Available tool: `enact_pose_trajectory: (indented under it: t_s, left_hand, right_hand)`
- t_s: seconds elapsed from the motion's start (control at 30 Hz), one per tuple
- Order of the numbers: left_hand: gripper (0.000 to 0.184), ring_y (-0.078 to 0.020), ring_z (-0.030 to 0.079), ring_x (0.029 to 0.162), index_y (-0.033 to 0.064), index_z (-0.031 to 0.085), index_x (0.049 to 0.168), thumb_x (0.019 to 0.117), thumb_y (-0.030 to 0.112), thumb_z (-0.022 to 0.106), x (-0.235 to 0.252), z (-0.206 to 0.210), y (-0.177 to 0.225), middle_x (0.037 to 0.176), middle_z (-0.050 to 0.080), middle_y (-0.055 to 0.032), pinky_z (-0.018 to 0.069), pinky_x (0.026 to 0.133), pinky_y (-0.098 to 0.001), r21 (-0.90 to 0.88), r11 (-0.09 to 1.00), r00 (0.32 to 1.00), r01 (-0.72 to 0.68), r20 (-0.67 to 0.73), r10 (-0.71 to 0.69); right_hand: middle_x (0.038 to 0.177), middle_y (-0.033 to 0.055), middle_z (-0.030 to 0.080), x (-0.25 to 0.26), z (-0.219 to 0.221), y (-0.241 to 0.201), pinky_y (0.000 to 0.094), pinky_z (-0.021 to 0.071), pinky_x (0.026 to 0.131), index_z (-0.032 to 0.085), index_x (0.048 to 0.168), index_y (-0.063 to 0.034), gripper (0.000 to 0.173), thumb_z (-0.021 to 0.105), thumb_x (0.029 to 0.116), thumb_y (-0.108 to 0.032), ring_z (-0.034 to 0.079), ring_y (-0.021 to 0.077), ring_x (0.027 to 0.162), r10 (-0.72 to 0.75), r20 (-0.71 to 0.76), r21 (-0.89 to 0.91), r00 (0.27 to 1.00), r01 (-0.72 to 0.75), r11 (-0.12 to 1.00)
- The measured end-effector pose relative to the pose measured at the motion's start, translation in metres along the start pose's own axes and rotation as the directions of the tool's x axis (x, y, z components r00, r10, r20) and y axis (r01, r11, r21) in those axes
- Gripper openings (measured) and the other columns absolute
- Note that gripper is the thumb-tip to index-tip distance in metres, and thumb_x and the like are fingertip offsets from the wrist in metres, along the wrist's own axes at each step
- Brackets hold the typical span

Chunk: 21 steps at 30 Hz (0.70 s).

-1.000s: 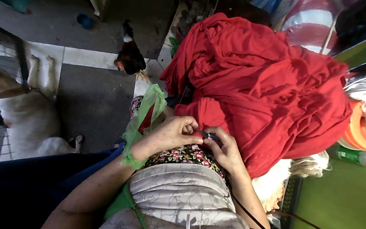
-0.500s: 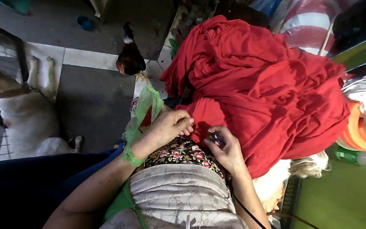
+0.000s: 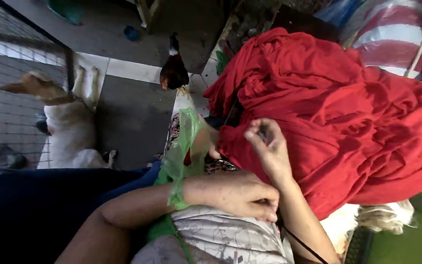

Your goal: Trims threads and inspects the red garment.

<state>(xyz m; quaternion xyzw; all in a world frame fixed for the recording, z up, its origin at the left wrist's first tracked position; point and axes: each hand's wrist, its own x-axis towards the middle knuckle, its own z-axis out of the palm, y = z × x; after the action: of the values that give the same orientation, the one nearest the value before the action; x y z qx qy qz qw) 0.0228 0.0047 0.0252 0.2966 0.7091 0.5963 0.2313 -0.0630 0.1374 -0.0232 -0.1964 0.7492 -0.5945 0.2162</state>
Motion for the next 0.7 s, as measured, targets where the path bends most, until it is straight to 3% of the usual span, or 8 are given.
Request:
enact_pose_trajectory:
  t_s: [0.13, 0.17, 0.27, 0.33, 0.43, 0.53, 0.6, 0.7]
  left_hand:
    - [0.020, -0.0166, 0.066, 0.070, -0.0063, 0.068, 0.100, 0.1021, 0.012, 0.059, 0.014, 0.010, 0.005, 0.080, 0.068, -0.0135, 0.0536, 0.067, -0.0298, -0.048, 0.997, 0.996, -0.055, 0.070, 0.059]
    - [0.020, -0.0163, 0.066, 0.070, -0.0062, 0.069, 0.100, 0.1018, 0.011, 0.060, 0.015, 0.013, 0.006, 0.080, 0.069, -0.0134, 0.0540, 0.066, -0.0293, -0.058, 0.995, 0.994, -0.078, 0.076, 0.083]
    - [0.018, -0.0147, 0.065, 0.070, -0.0050, 0.069, 0.098, 0.1005, 0.011, 0.061, 0.010, 0.012, 0.009, 0.079, 0.068, -0.0121, 0.0520, 0.065, -0.0273, -0.037, 0.989, 0.989, -0.143, 0.023, 0.144]
    - [0.019, -0.0089, 0.065, 0.070, -0.0031, 0.068, 0.097, 0.1013, 0.014, 0.061, -0.006, -0.001, 0.015, 0.080, 0.069, -0.0089, 0.0525, 0.066, -0.0223, -0.005, 0.994, 0.988, -0.113, -0.102, 0.112]
    - [0.026, -0.0016, 0.065, 0.076, 0.0005, 0.069, 0.100, 0.1048, 0.022, 0.055, -0.042, -0.027, 0.012, 0.085, 0.070, -0.0021, 0.0559, 0.071, -0.0202, 0.081, 0.990, 0.903, 0.114, -0.424, -0.069]
    - [0.019, -0.0122, 0.066, 0.067, 0.0077, 0.068, 0.100, 0.1038, 0.024, 0.057, -0.066, -0.045, -0.003, 0.078, 0.070, -0.0017, 0.0559, 0.062, -0.0355, 0.230, 0.792, 0.663, 0.565, -0.698, -0.271]
    - [0.018, -0.0330, 0.068, 0.078, 0.0015, 0.070, 0.105, 0.1036, 0.016, 0.060, -0.074, -0.052, -0.015, 0.087, 0.069, -0.0161, 0.0554, 0.071, -0.0564, 0.253, 0.628, 0.577, 0.736, -0.720, -0.386]
    - [0.034, -0.0417, 0.066, 0.110, 0.0069, 0.063, 0.135, 0.1026, 0.015, 0.061, -0.082, -0.058, -0.022, 0.124, 0.067, -0.0211, 0.0500, 0.094, -0.0655, 0.231, 0.595, 0.575, 0.770, -0.655, -0.490]
  right_hand:
    - [0.100, 0.0156, 0.067, 0.029, 0.049, -0.016, 0.0386, 0.0578, 0.065, 0.046, 0.141, -0.0011, 0.064, 0.078, 0.0916, -0.027, 0.066, 0.0204, 0.075, 0.117, 0.251, -0.182, 0.961, -0.071, 0.981]
    - [0.100, 0.0175, 0.067, 0.035, 0.062, -0.013, 0.0450, 0.0577, 0.069, 0.045, 0.143, -0.0012, 0.069, 0.080, 0.0897, -0.029, 0.067, 0.0259, 0.079, 0.124, 0.297, -0.211, 0.947, -0.062, 0.976]
    - [0.109, 0.0208, 0.069, 0.050, 0.088, 0.003, 0.0556, 0.0574, 0.081, 0.047, 0.143, -0.0019, 0.057, 0.073, 0.0929, -0.012, 0.070, 0.0347, 0.092, 0.120, 0.345, -0.281, 0.931, -0.020, 0.960]
    - [0.099, 0.0196, 0.070, 0.049, 0.083, 0.010, 0.0549, 0.0578, 0.074, 0.050, 0.139, -0.0013, 0.047, 0.066, 0.0950, -0.004, 0.070, 0.0343, 0.084, 0.129, 0.268, -0.283, 0.955, -0.050, 0.958]
    - [0.090, 0.0158, 0.067, 0.038, 0.058, 0.010, 0.0395, 0.0549, 0.064, 0.051, 0.135, 0.0000, 0.039, 0.061, 0.0967, -0.002, 0.063, 0.0225, 0.072, 0.060, 0.150, -0.166, 0.987, -0.034, 0.985]
    - [0.086, 0.0114, 0.063, 0.030, 0.042, -0.002, 0.0303, 0.0501, 0.060, 0.052, 0.131, 0.0008, 0.036, 0.058, 0.0954, 0.002, 0.057, 0.0142, 0.067, -0.020, 0.077, -0.090, 0.997, 0.027, 0.996]
    - [0.085, 0.0105, 0.063, 0.029, 0.036, -0.006, 0.0276, 0.0507, 0.060, 0.053, 0.130, 0.0011, 0.037, 0.060, 0.0941, 0.003, 0.057, 0.0125, 0.066, -0.094, 0.087, -0.084, 0.992, 0.101, 0.991]
    - [0.100, 0.0118, 0.068, 0.027, 0.009, -0.017, 0.0280, 0.0560, 0.073, 0.053, 0.134, 0.0015, 0.037, 0.062, 0.0984, -0.002, 0.065, 0.0118, 0.081, -0.131, 0.166, -0.128, 0.977, 0.153, 0.980]
